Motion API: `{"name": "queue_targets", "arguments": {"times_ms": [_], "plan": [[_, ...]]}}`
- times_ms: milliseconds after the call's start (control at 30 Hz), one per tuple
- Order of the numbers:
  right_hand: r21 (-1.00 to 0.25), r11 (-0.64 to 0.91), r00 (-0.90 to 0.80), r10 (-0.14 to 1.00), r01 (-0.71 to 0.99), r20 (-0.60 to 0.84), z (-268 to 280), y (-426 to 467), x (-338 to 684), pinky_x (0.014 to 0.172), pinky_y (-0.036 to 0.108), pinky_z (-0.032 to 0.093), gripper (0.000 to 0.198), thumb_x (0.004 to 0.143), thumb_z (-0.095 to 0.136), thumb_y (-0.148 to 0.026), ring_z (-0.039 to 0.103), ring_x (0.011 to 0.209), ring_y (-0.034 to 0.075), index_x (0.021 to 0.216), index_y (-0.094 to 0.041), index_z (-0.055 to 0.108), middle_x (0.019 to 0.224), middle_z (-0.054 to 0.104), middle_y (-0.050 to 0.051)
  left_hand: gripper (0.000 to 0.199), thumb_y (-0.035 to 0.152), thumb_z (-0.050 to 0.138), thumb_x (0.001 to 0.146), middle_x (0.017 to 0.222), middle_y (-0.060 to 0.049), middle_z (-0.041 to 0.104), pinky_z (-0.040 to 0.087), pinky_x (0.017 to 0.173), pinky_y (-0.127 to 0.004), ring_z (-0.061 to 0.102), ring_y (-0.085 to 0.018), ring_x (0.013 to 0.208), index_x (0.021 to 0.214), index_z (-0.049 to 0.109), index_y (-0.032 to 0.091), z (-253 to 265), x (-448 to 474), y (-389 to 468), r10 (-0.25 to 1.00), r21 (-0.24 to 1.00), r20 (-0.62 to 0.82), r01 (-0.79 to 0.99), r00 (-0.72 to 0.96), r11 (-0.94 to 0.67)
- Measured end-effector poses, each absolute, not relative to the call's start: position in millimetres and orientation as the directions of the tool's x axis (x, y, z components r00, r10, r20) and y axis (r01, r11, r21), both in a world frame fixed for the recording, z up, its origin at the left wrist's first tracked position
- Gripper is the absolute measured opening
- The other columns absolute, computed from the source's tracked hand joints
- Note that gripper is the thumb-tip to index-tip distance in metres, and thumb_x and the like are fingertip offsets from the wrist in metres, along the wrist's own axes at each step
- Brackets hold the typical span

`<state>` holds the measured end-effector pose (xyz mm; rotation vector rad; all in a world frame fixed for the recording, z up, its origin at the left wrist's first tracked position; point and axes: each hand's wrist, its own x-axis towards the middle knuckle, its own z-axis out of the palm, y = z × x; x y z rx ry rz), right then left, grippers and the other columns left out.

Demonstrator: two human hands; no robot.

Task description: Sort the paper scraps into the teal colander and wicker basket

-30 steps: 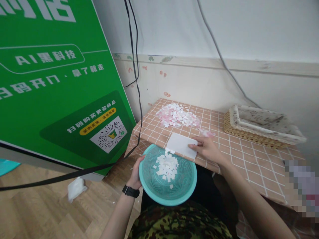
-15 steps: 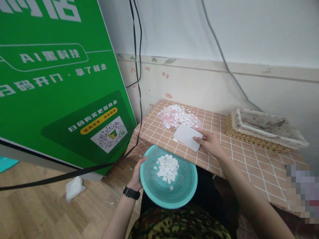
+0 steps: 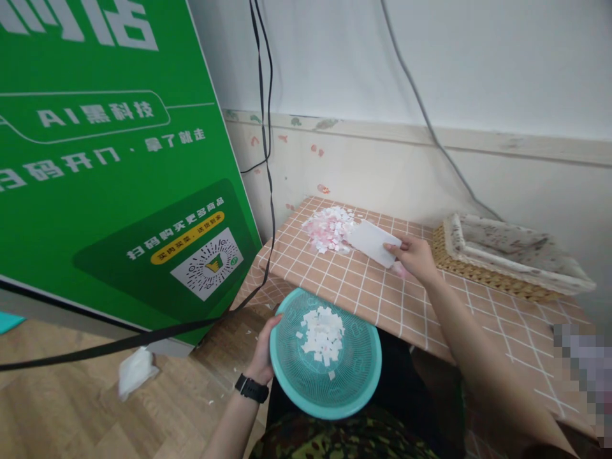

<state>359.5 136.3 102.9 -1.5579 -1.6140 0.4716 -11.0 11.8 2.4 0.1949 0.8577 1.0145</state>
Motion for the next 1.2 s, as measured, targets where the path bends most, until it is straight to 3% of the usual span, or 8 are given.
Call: {"name": "queue_targets", "arguments": {"times_ms": [100,200,433,633,833,1000,1200], "plan": [[-0.683,0.177,0.042,0.956,0.708,0.291,106.9,146.7,362.2,0.063,0.034,0.052,0.040,0.073,0.062,-0.042,0.065,0.075,0.024,0.102,-0.014,0.068,0.084,0.071,0.008,0.023,0.032,0.063,0.077,0.075,-0.008,0.073,0.052,0.070,-0.032,0.067,-0.021,0.066,0.085,0.068,0.012,-7.5,-4.3,7.1,0.807,0.516,-0.543,-0.666,0.232,0.539],[-0.705,0.229,-0.060,0.965,0.671,0.255,111.6,148.9,361.7,0.064,0.034,0.052,0.037,0.071,0.064,-0.040,0.066,0.075,0.024,0.098,-0.015,0.069,0.087,0.071,0.008,0.025,0.035,0.061,0.077,0.076,-0.008,0.073,0.051,0.070,-0.035,0.067,-0.022,0.066,0.086,0.067,0.012,-17.3,3.1,1.7,0.792,0.516,-0.549,-0.637,0.266,0.572],[-0.734,0.237,-0.039,0.960,0.636,0.277,106.6,151.1,363.4,0.066,0.034,0.052,0.035,0.072,0.064,-0.040,0.066,0.077,0.024,0.095,-0.015,0.069,0.088,0.071,0.008,0.023,0.035,0.063,0.075,0.073,-0.007,0.073,0.050,0.073,-0.036,0.067,-0.023,0.068,0.083,0.068,0.014,-36.5,24.9,-6.0,0.782,0.503,-0.585,-0.661,0.214,0.557],[-0.843,0.184,-0.012,0.978,0.506,0.206,110.6,140.1,361.6,0.062,0.034,0.053,0.045,0.070,0.066,-0.042,0.066,0.074,0.024,0.104,-0.014,0.067,0.086,0.071,0.008,0.027,0.037,0.062,0.075,0.076,-0.008,0.073,0.049,0.076,-0.037,0.067,-0.025,0.074,0.084,0.069,0.013,-46.2,33.2,-6.5,0.776,0.459,-0.581,-0.688,0.246,0.562],[-0.772,0.220,-0.070,0.972,0.596,0.223,122.6,130.3,357.0,0.061,0.031,0.052,0.036,0.070,0.066,-0.040,0.065,0.074,0.023,0.096,-0.015,0.070,0.088,0.071,0.007,0.024,0.035,0.065,0.072,0.075,-0.005,0.072,0.049,0.077,-0.036,0.067,-0.024,0.076,0.084,0.067,0.015,-49.4,30.5,-4.8,0.773,0.467,-0.607,-0.704,0.186,0.535],[-0.812,0.208,-0.022,0.972,0.546,0.235,115.3,135.9,371.6,0.064,0.033,0.053,0.042,0.069,0.067,-0.041,0.065,0.079,0.025,0.102,-0.014,0.069,0.093,0.070,0.009,0.018,0.032,0.065,0.072,0.072,-0.003,0.071,0.049,0.077,-0.034,0.066,-0.021,0.069,0.081,0.067,0.016,-48.0,31.4,-4.6,0.780,0.455,-0.599,-0.724,0.182,0.519],[-0.808,0.186,-0.046,0.980,0.559,0.194,117.9,135.6,378.7,0.056,0.030,0.052,0.039,0.067,0.069,-0.041,0.065,0.073,0.023,0.094,-0.013,0.070,0.087,0.070,0.008,0.024,0.035,0.064,0.073,0.078,-0.005,0.072,0.049,0.077,-0.036,0.067,-0.024,0.077,0.087,0.068,0.016,-49.7,31.3,-4.8,0.779,0.449,-0.586,-0.712,0.221,0.540]]}}
